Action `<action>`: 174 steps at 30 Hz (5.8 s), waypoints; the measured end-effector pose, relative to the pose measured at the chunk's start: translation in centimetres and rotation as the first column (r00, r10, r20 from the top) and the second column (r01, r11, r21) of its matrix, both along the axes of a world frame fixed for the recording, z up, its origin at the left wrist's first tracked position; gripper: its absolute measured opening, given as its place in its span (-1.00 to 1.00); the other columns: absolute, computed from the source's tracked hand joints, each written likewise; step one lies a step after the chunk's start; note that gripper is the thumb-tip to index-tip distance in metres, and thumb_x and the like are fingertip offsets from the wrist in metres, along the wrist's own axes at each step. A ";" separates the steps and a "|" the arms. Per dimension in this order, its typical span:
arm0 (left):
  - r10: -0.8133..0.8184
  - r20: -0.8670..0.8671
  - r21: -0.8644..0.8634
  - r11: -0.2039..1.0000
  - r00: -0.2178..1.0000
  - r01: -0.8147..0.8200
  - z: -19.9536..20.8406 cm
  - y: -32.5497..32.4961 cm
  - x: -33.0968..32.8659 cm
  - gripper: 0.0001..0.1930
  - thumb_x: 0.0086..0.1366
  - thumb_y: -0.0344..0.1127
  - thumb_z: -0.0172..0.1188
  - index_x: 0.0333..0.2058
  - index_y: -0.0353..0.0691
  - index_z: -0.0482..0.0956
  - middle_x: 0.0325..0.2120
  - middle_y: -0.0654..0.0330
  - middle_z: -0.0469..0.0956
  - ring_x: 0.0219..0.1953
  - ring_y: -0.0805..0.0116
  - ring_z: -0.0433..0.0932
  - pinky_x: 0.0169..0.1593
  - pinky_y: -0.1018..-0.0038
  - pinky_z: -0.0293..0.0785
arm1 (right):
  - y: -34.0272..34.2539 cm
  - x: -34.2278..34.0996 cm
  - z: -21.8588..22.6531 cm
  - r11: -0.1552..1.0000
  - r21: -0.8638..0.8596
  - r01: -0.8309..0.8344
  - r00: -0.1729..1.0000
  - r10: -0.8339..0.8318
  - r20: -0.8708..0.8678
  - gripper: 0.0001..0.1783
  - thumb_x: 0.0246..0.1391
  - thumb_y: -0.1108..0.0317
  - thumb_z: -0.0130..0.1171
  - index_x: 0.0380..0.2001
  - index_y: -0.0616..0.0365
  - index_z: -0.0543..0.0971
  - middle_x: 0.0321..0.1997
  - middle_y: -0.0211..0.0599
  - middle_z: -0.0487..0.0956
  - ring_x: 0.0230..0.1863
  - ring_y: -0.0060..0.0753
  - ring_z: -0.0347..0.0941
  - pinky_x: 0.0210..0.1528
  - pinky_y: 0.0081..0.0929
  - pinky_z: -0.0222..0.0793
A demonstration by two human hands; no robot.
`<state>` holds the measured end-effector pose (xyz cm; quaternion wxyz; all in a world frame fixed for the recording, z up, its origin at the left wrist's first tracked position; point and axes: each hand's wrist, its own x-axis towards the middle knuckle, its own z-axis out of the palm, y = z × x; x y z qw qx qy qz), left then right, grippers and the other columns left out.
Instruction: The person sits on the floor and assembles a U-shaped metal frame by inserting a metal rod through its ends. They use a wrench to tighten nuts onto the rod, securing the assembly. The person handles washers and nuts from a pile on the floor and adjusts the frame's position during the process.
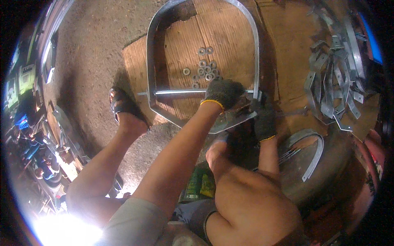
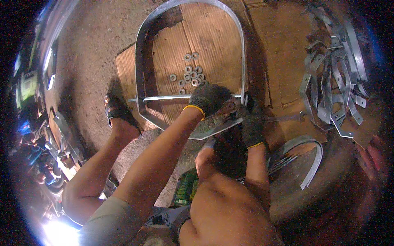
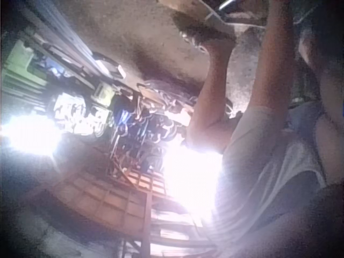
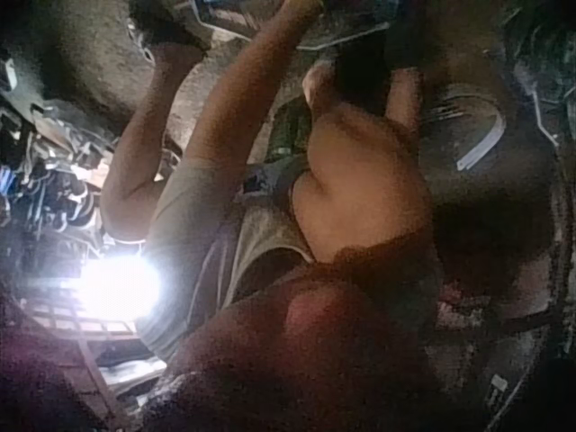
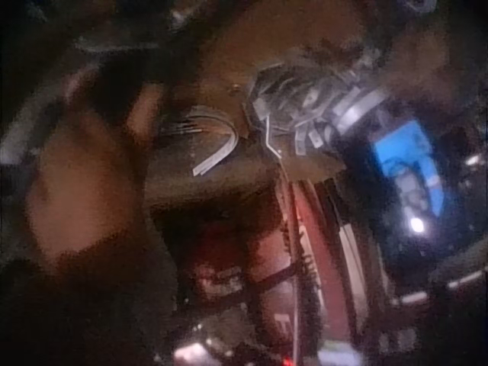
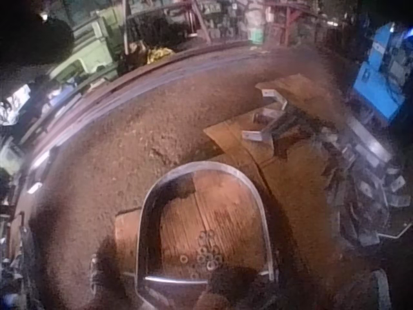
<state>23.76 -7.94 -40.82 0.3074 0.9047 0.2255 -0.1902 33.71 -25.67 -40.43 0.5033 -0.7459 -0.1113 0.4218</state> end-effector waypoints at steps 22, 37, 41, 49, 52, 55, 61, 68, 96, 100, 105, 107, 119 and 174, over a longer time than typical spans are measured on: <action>-0.026 -0.004 -0.029 0.999 1.000 0.026 1.1 -0.6 -0.9 -0.71 0.37 0.04 0.13 -0.19 0.10 0.76 -0.24 0.11 0.74 -0.17 0.01 0.74 -0.14 0.08 0.66 | -1.2 1.9 0.9 0.930 -0.206 -0.305 0.947 0.318 0.034 -0.39 0.21 0.20 0.32 0.30 0.09 0.49 0.02 -0.15 0.65 -0.02 -0.35 0.56 0.05 -0.35 0.48; -0.016 -0.019 -0.048 0.999 1.000 0.015 1.6 -0.4 -1.3 -0.76 0.37 -0.07 0.12 -0.20 0.10 0.76 -0.27 0.14 0.74 -0.19 0.05 0.74 -0.19 0.10 0.62 | -1.5 2.5 -0.5 0.974 0.002 -0.227 0.960 0.224 -0.170 -0.11 0.07 0.07 0.49 0.39 0.18 0.37 0.17 -0.22 0.59 0.11 -0.31 0.49 0.17 -0.36 0.43; -0.014 -0.003 -0.045 0.999 1.000 0.014 1.8 -0.5 -1.2 -0.75 0.37 -0.05 0.12 -0.19 0.12 0.76 -0.26 0.13 0.74 -0.18 0.05 0.73 -0.18 0.10 0.63 | -1.4 2.3 -0.9 0.976 0.072 -0.207 0.961 0.216 -0.173 -0.21 0.17 0.06 0.40 0.36 0.18 0.39 0.13 -0.19 0.60 0.06 -0.29 0.53 0.14 -0.33 0.45; -0.009 -0.035 -0.061 0.998 0.999 0.006 2.8 -0.4 -0.3 -0.73 0.37 -0.02 0.13 -0.18 0.09 0.76 -0.25 0.09 0.74 -0.17 0.04 0.73 -0.15 0.09 0.63 | -2.9 3.0 -2.2 0.806 -0.380 -0.453 0.682 0.588 0.434 -0.34 0.25 0.21 0.27 0.35 0.19 0.40 0.12 -0.13 0.60 -0.02 -0.15 0.55 0.12 -0.27 0.47; -0.048 -0.067 -0.051 0.998 0.997 0.045 3.2 0.0 -0.4 -0.73 0.37 -0.02 0.14 -0.18 0.09 0.76 -0.24 0.10 0.74 -0.17 0.04 0.74 -0.14 0.09 0.63 | -0.8 2.1 0.5 0.907 -0.146 -0.394 0.835 0.420 0.354 -0.42 0.27 0.26 0.22 0.31 0.22 0.42 0.13 -0.02 0.61 0.10 -0.01 0.54 0.16 -0.22 0.44; -0.011 0.001 -0.052 0.999 1.000 0.011 3.0 -0.2 -0.9 -0.74 0.36 -0.04 0.14 -0.17 0.09 0.76 -0.25 0.10 0.74 -0.17 0.04 0.74 -0.15 0.08 0.62 | 0.1 2.3 2.2 0.948 -0.032 -0.316 0.946 0.318 0.062 -0.38 0.27 0.25 0.25 0.34 0.21 0.39 0.11 -0.06 0.62 0.04 -0.07 0.56 0.14 -0.25 0.45; -0.016 -0.005 -0.027 1.000 1.000 0.016 2.6 -0.6 -0.9 -0.75 0.35 -0.04 0.15 -0.22 0.07 0.75 -0.26 0.11 0.73 -0.16 0.02 0.73 -0.17 0.07 0.62 | -0.4 2.2 2.0 0.910 -0.197 -0.366 0.886 0.405 0.224 -0.29 0.22 0.23 0.35 0.37 0.19 0.38 -0.02 -0.32 0.63 -0.08 -0.35 0.53 0.08 -0.39 0.46; 0.034 0.062 0.033 0.999 0.997 -0.036 2.8 -1.6 -1.0 -0.76 0.32 0.01 0.19 -0.27 0.06 0.73 -0.35 0.08 0.69 -0.22 0.01 0.71 -0.19 0.08 0.60 | -0.1 2.2 2.2 0.958 -0.118 -0.261 0.965 0.257 -0.055 -0.31 0.24 0.26 0.32 0.37 0.19 0.38 0.05 -0.26 0.64 -0.01 -0.32 0.55 0.12 -0.37 0.46; 0.081 0.065 -0.029 0.996 0.995 -0.079 3.6 -2.3 1.0 -0.71 0.22 -0.09 0.30 -0.13 0.01 0.74 -0.22 0.07 0.70 -0.15 0.00 0.70 -0.10 0.09 0.59 | -1.6 2.5 -1.0 0.964 -0.204 -0.170 0.953 0.213 0.217 -0.40 0.10 0.33 0.42 0.23 0.17 0.55 0.06 -0.19 0.67 0.03 -0.27 0.59 0.17 -0.33 0.48; 0.274 0.382 -0.053 0.960 0.883 -0.276 5.0 -2.3 -1.4 -0.61 0.21 -0.13 0.35 0.00 -0.07 0.67 -0.14 0.05 0.67 -0.08 -0.01 0.65 -0.02 0.10 0.55 | -4.0 4.4 1.0 0.971 -0.240 0.008 0.920 0.087 0.383 -0.61 0.15 0.35 0.36 0.04 0.23 0.65 -0.02 -0.20 0.69 -0.01 -0.29 0.60 0.15 -0.30 0.48; 0.413 0.420 0.266 0.795 0.808 -0.545 3.7 -1.6 -9.9 -0.58 0.20 -0.21 0.41 0.04 -0.10 0.64 -0.08 0.02 0.64 0.05 -0.06 0.55 0.10 0.07 0.45 | -1.8 2.6 0.8 0.970 -0.241 -0.019 0.980 0.067 0.190 -0.68 0.25 0.31 0.26 0.00 0.23 0.66 -0.09 -0.23 0.70 -0.10 -0.33 0.59 0.05 -0.31 0.51; 0.475 0.418 0.344 0.706 0.774 -0.619 5.2 -1.0 -12.0 -0.59 0.19 -0.26 0.42 0.04 -0.08 0.65 -0.05 0.01 0.62 0.05 -0.08 0.55 0.12 0.10 0.45 | -0.1 1.9 2.7 0.975 -0.218 -0.045 0.986 0.078 0.147 -0.68 0.27 0.28 0.22 -0.01 0.24 0.66 -0.10 -0.24 0.70 -0.12 -0.34 0.59 -0.01 -0.32 0.51; 0.844 0.204 0.188 0.464 0.497 -0.865 -4.5 4.3 -27.4 -0.67 0.34 -0.33 0.21 0.06 -0.24 0.58 0.02 0.05 0.58 0.09 0.10 0.52 0.15 0.28 0.47 | -0.8 5.4 -5.0 0.713 -0.656 -0.247 0.633 0.631 0.448 -0.64 0.25 0.14 0.06 -0.10 0.12 0.69 -0.03 -0.01 0.68 0.05 0.08 0.59 0.06 -0.02 0.46; 0.908 0.061 -0.467 0.392 0.414 -0.792 -3.3 9.7 -30.5 -0.65 0.42 -0.23 0.18 0.07 -0.29 0.62 -0.09 0.19 0.68 -0.08 0.29 0.63 0.03 0.38 0.56 | 2.2 5.4 -3.2 0.916 -0.175 -0.360 0.871 0.398 0.288 -0.49 0.26 -0.02 0.16 0.03 0.20 0.65 -0.05 -0.25 0.65 -0.11 -0.30 0.53 0.02 -0.29 0.46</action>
